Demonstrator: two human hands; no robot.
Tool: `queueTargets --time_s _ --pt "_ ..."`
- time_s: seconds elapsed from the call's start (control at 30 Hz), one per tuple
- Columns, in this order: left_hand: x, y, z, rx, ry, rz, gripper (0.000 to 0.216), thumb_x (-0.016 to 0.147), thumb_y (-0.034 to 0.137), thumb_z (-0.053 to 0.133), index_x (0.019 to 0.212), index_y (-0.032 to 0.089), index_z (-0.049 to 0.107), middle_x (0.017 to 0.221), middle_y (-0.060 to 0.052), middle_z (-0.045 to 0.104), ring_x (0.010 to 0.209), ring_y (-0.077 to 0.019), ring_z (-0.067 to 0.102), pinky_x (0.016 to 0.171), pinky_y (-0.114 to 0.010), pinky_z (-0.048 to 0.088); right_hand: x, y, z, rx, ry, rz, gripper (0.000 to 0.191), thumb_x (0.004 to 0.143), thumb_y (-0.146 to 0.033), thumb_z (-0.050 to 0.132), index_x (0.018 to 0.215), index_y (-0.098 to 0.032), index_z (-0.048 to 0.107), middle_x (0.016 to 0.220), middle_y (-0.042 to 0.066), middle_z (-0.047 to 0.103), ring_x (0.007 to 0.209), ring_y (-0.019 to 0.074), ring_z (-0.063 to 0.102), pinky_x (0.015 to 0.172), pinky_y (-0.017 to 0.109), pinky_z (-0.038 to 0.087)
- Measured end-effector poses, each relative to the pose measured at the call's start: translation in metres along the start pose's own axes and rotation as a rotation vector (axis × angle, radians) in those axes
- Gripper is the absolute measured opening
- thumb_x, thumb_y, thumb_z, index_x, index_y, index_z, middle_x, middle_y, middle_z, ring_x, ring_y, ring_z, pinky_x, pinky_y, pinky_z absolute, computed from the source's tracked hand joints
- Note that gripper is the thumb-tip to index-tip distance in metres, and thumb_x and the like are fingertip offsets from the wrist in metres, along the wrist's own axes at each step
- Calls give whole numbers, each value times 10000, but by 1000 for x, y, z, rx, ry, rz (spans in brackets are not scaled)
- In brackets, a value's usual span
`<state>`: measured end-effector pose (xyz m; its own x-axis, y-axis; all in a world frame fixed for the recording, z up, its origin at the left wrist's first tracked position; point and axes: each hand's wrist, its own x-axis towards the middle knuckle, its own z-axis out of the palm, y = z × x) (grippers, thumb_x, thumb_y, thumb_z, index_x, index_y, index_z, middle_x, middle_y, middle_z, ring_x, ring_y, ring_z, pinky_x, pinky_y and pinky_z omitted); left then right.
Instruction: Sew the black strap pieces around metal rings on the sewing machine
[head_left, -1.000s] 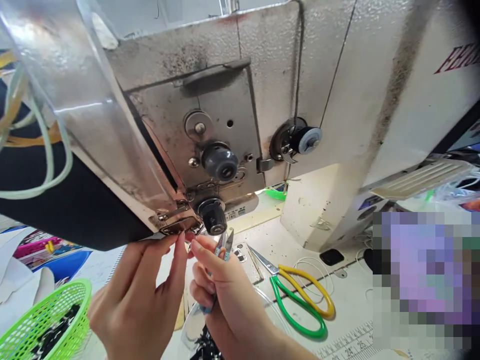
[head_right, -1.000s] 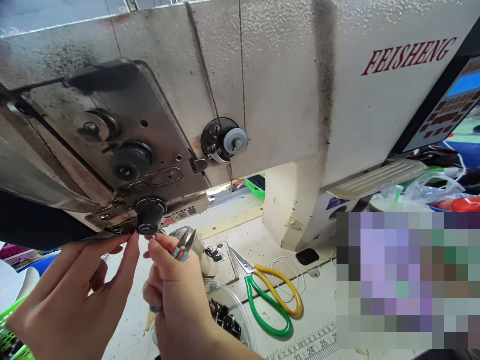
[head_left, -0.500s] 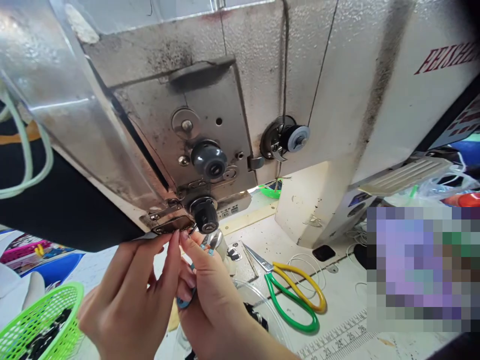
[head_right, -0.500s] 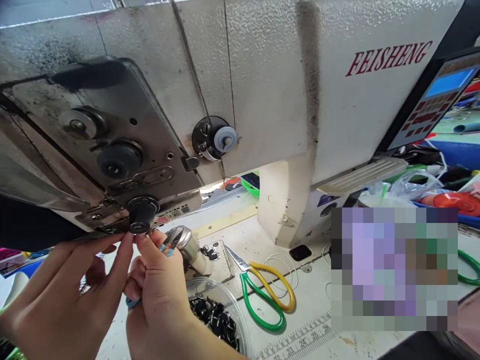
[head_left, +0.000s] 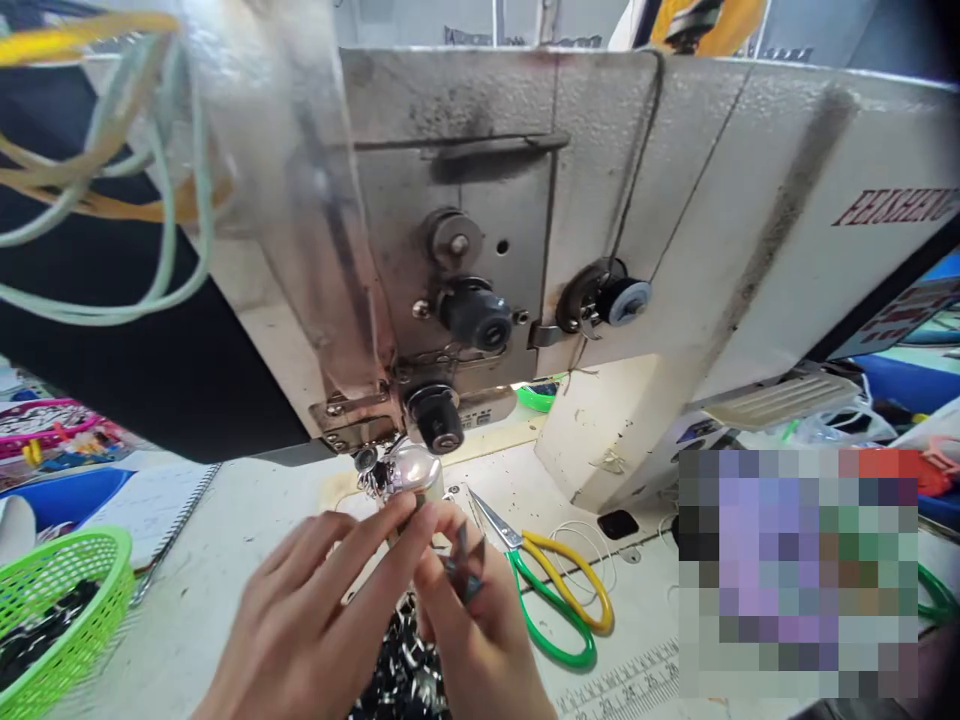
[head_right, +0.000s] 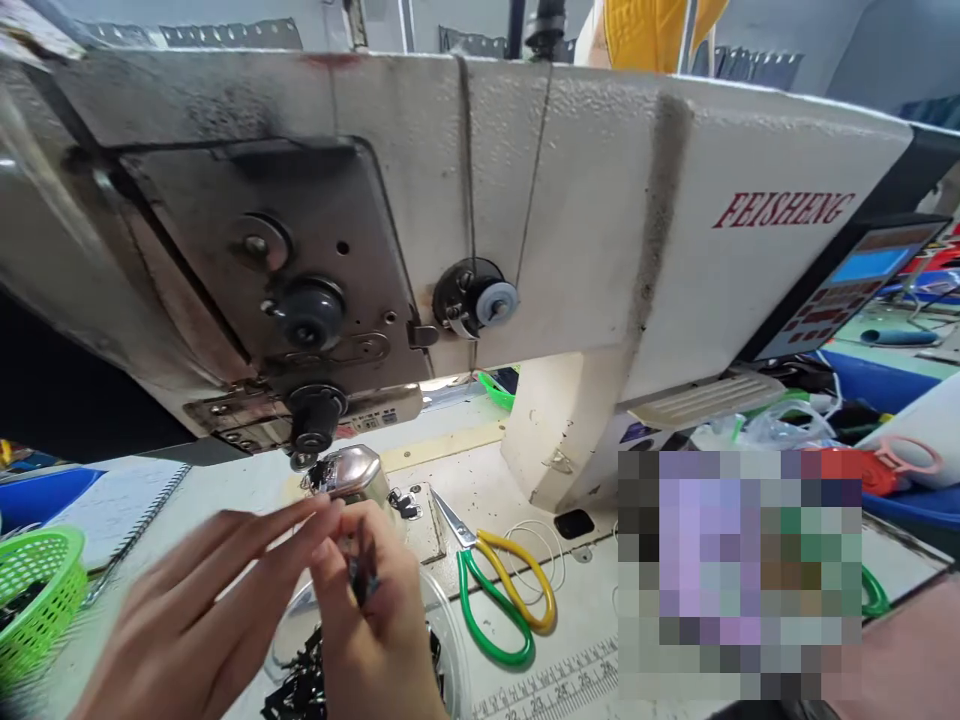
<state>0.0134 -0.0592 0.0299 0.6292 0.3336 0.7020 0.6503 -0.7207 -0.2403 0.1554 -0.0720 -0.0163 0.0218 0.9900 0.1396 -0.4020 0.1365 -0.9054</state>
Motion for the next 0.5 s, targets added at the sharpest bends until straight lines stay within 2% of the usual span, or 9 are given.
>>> queueTargets --time_s 0.07,0.13,0.23,0.37,0.5 --pt "-1 4 4 -214 -56 -168 282 939 81 541 1183 147 666 870 -69 729 754 -185 643 669 -282 534 0 -3 -8 -85 21 -8 275 917 -506 610 878 -234 621 512 -94 308 466 96 254 440 243 225" --pt "0 7 6 -285 -8 -327 191 921 90 604 1047 185 710 747 -10 660 664 -146 615 610 -242 514 4 -5 -11 -156 31 -21 286 934 -504 590 849 -232 597 511 -93 314 468 96 253 450 249 232" --pt "1 5 8 -316 73 -514 206 867 58 674 927 239 754 664 47 579 530 -93 530 507 -199 454 14 -4 -6 -206 7 -71 290 960 -501 551 864 -231 592 523 -93 295 464 97 234 441 256 218" --pt "5 0 13 -394 158 -652 180 843 87 700 876 243 786 565 74 512 443 -75 410 407 -197 348 28 0 3 -207 44 -114 267 959 -482 549 869 -235 597 508 -96 279 452 97 206 426 262 199" --pt "8 -2 25 -412 240 -767 110 833 140 700 786 215 764 506 98 326 428 -81 304 396 -230 267 38 -2 1 -307 51 -179 217 959 -430 569 893 -230 619 542 -75 384 475 102 317 460 257 290"
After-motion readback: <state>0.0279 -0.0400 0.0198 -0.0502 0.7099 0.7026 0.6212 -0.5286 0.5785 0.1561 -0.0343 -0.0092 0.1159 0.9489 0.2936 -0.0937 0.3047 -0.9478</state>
